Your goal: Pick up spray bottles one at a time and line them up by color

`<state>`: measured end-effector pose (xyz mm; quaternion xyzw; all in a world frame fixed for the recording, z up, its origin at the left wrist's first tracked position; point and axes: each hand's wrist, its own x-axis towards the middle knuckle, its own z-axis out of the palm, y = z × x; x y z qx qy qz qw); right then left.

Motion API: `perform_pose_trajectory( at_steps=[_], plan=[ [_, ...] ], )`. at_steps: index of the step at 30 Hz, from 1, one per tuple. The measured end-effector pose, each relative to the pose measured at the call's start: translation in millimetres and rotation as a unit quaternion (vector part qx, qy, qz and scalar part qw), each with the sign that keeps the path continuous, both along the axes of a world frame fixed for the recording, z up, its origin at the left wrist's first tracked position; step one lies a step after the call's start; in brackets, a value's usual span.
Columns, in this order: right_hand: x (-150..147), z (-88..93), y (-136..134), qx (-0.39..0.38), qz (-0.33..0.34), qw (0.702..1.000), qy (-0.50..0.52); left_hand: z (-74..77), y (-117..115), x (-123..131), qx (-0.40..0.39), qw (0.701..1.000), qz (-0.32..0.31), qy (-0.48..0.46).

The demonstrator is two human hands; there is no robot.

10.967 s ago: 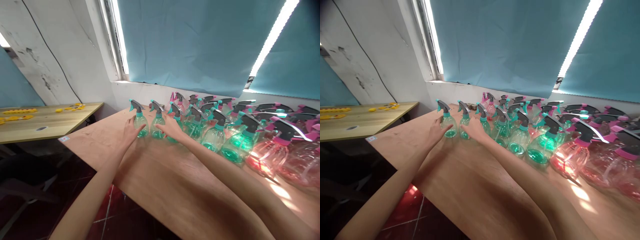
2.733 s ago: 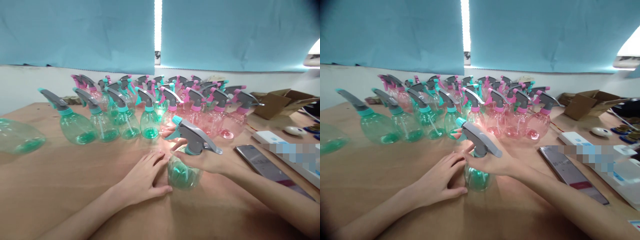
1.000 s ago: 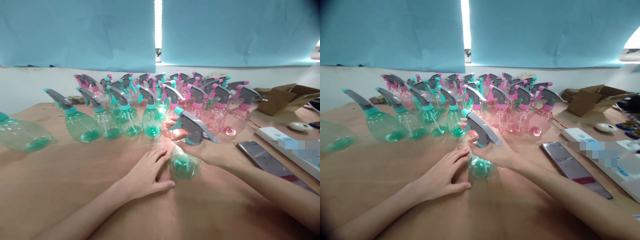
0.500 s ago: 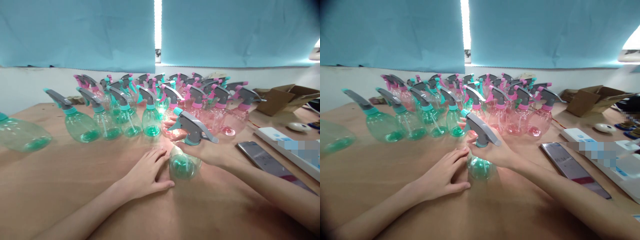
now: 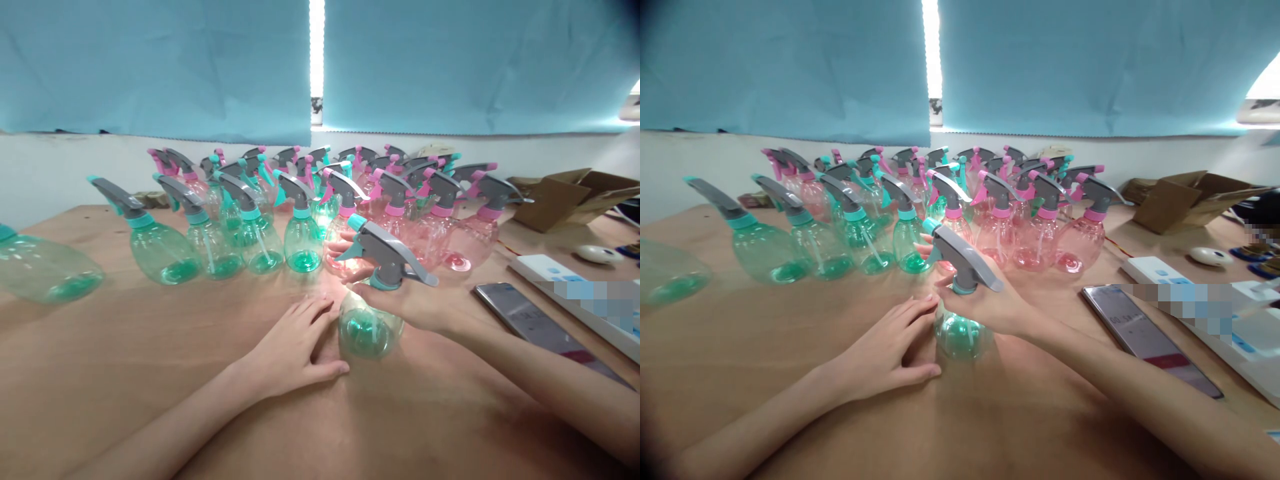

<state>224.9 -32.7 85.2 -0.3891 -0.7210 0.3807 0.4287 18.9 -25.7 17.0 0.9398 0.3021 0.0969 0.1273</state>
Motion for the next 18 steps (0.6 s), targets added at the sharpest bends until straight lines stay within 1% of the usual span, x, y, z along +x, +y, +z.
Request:
perform_pose_trajectory(
  at_steps=[6,9,14,18],
  plan=[
    [1.7,-4.2,1.0,0.020,-0.014,0.999,-0.025,-0.2,0.3,0.5,0.001,1.000,-0.002,-0.003],
    [2.0,-5.5,1.7,0.025,-0.008,0.999,-0.022,-0.6,0.8,0.4,0.002,1.000,-0.002,-0.009],
    [2.2,-6.1,2.4,0.043,-0.018,0.999,-0.013,-0.2,0.5,1.1,0.002,1.000,-0.001,-0.004],
    [2.3,-6.9,3.0,0.026,-0.015,0.999,-0.015,-0.5,0.8,1.1,0.004,1.000,-0.002,-0.003]
  ],
)
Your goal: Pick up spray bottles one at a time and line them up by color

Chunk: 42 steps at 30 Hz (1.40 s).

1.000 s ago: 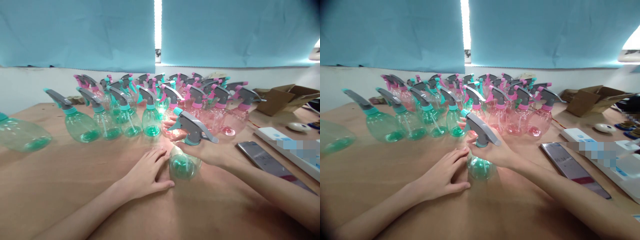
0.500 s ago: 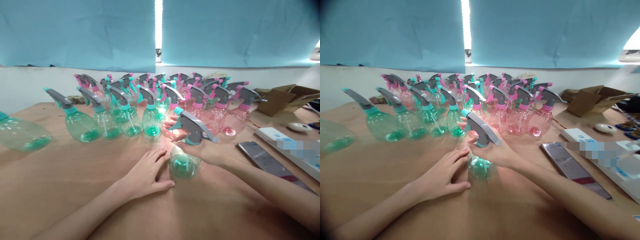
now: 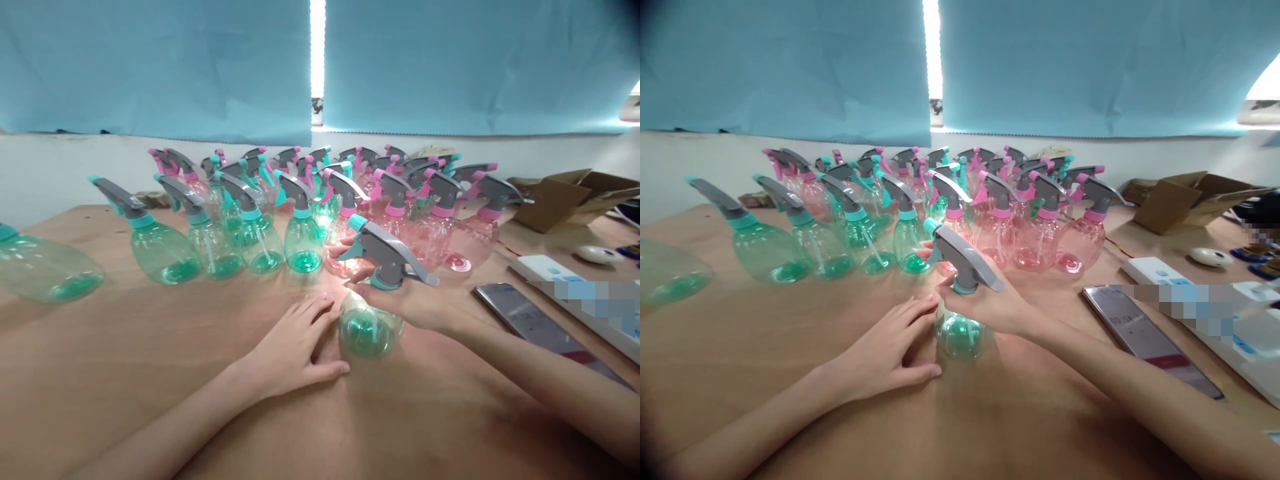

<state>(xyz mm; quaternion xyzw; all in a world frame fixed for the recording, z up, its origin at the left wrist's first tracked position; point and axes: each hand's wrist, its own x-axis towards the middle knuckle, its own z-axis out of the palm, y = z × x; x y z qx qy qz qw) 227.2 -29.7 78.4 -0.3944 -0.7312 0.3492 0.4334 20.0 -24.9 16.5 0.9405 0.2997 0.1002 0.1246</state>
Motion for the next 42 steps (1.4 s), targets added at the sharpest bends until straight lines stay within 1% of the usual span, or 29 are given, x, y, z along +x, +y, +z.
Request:
perform_pose_trajectory(
  at_steps=[6,10,15,20,27,32,34,38,40,42],
  plan=[
    [-1,4.2,-2,-0.004,-0.010,1.000,-0.022,0.1,0,-1,-0.005,1.000,0.001,-0.006],
    [-1,7.4,-3,-0.001,-0.017,1.000,-0.020,-0.3,-1,-1,-0.008,1.000,0.000,-0.001],
    [0,4.2,-2,-0.006,-0.024,0.999,-0.044,-1.5,1,-1,0.000,1.000,0.008,-0.001],
    [3,3.8,-1,0.017,-0.008,0.999,-0.043,-3.0,3,-4,0.011,0.999,0.030,0.017],
    [4,12.2,-2,-0.016,-0.015,0.999,-0.034,-6.2,3,-4,0.020,0.999,0.040,0.021],
    [4,11.7,-3,0.000,-0.037,0.999,-0.029,-5.8,3,-5,0.012,0.999,0.041,0.022],
    [5,10.7,-3,-0.006,-0.045,0.998,-0.032,-5.2,3,-5,0.011,0.999,0.042,0.023],
    [6,9.5,-1,-0.031,-0.027,0.998,-0.039,-4.4,4,-4,0.012,0.999,0.042,0.027],
    [5,9.8,-1,-0.015,-0.026,0.999,-0.036,-4.1,4,-4,0.012,0.999,0.041,0.029],
    [4,10.5,-1,0.000,-0.045,0.998,-0.043,-3.7,4,-4,0.014,0.999,0.038,0.028]
  ],
)
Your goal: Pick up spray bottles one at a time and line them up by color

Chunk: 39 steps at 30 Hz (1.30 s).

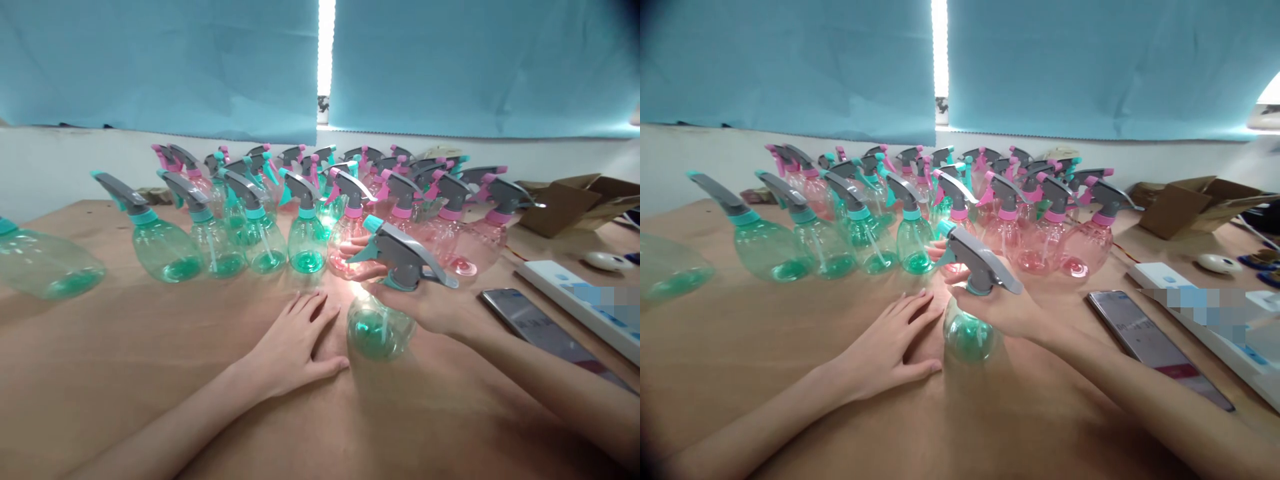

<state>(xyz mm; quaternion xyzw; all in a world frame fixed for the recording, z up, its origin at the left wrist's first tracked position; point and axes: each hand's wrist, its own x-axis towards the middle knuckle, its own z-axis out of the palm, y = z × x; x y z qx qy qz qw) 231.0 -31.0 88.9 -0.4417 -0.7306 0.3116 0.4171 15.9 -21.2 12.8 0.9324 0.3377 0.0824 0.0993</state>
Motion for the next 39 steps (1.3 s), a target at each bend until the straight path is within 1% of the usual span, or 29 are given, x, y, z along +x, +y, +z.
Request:
perform_pose_trajectory(
  at_steps=[2,5,10,13,19,22,26,33,39],
  plan=[
    [-1,0.7,-1,-0.004,-0.020,1.000,-0.018,0.5,0,0,0.003,1.000,-0.004,-0.002],
    [-2,1.2,-2,-0.012,-0.030,0.999,-0.030,1.5,-1,0,0.008,1.000,-0.006,-0.003],
    [-5,1.9,0,0.011,0.002,1.000,0.006,2.6,0,1,0.011,1.000,-0.006,-0.002],
    [-4,2.1,0,0.004,0.014,1.000,0.008,2.7,0,1,0.008,1.000,-0.006,-0.006],
    [-1,-0.1,-1,-0.002,-0.016,0.999,-0.041,3.4,0,1,0.004,1.000,-0.003,-0.010],
    [0,-3.8,1,-0.003,-0.020,0.999,-0.051,4.8,-1,2,0.006,1.000,-0.003,-0.004],
    [1,-8.7,3,0.006,0.006,1.000,-0.029,5.6,-1,2,0.009,1.000,-0.007,-0.001],
    [2,-10.0,5,-0.001,0.028,0.999,0.017,2.7,0,0,0.016,1.000,-0.006,-0.003],
    [2,-14.6,7,0.026,0.044,0.998,0.040,3.0,0,1,0.012,1.000,-0.005,-0.001]
  ],
)
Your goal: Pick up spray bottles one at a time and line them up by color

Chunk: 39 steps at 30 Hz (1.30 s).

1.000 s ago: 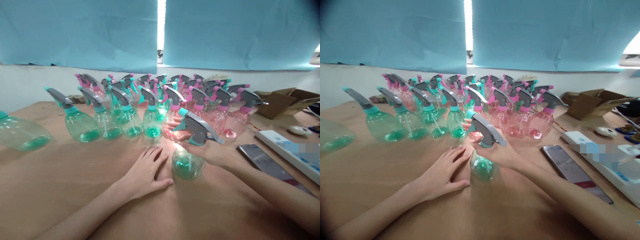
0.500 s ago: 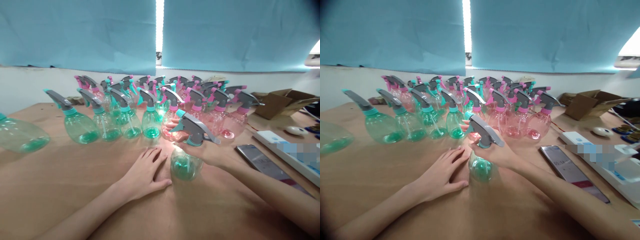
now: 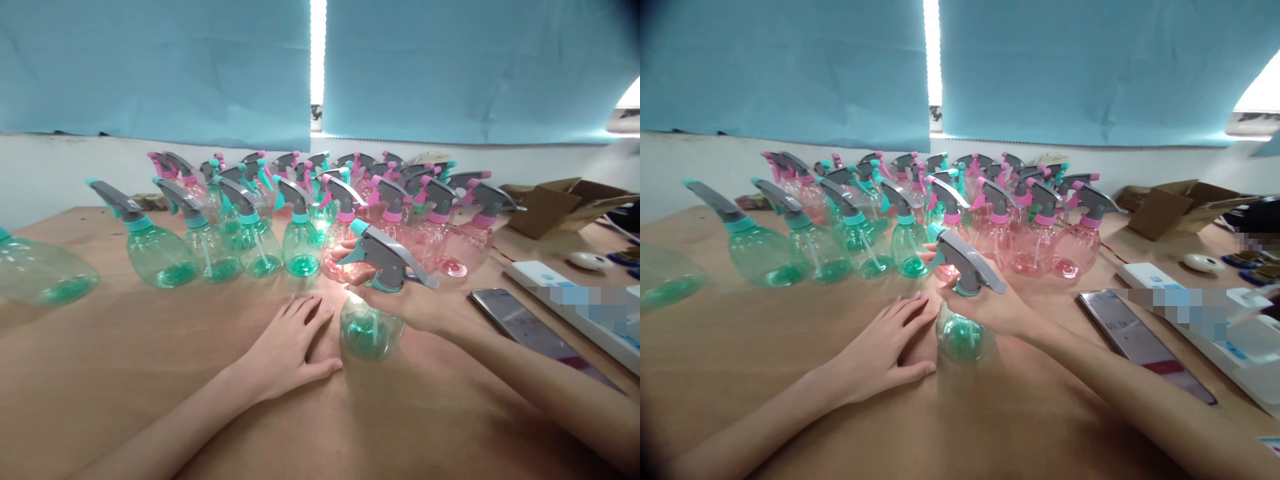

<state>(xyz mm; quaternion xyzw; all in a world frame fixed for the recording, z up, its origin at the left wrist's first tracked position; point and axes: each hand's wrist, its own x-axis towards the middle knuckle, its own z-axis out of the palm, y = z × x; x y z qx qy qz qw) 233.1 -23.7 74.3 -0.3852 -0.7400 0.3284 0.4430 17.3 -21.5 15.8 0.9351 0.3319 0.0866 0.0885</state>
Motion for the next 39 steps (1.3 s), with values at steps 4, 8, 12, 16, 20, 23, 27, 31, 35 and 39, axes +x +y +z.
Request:
perform_pose_trajectory(
  at_steps=[4,8,12,16,20,23,27,31,35,39],
  plan=[
    [-1,1.8,-3,-0.017,-0.017,1.000,-0.005,0.4,0,-1,0.001,1.000,-0.002,0.000],
    [-2,6.0,-5,-0.032,-0.022,0.999,0.010,0.1,0,-1,0.002,1.000,-0.001,-0.003],
    [-5,12.0,-7,-0.046,-0.038,0.998,-0.011,-1.0,0,0,0.004,1.000,-0.001,-0.008],
    [-6,11.8,-8,-0.033,-0.056,0.998,0.011,-0.9,1,-1,0.001,1.000,-0.001,-0.009],
    [-5,7.6,-8,-0.009,-0.062,0.998,0.024,-0.4,1,-2,0.005,1.000,0.000,-0.004],
    [-5,8.9,-8,0.009,-0.067,0.998,0.020,-1.2,1,-2,0.009,1.000,-0.001,-0.003],
    [-6,13.3,-7,-0.022,-0.043,0.999,0.001,-2.4,2,-2,0.008,1.000,-0.002,-0.009],
    [-6,11.0,-5,-0.027,-0.043,0.999,-0.015,-3.0,1,-1,0.003,1.000,0.009,-0.011],
    [-5,7.3,-5,-0.028,-0.061,0.997,-0.034,-3.9,1,-1,0.000,1.000,0.019,-0.013],
    [-5,1.7,-2,0.000,-0.045,0.999,0.005,-3.3,1,1,-0.010,0.999,0.030,-0.028]
  ],
)
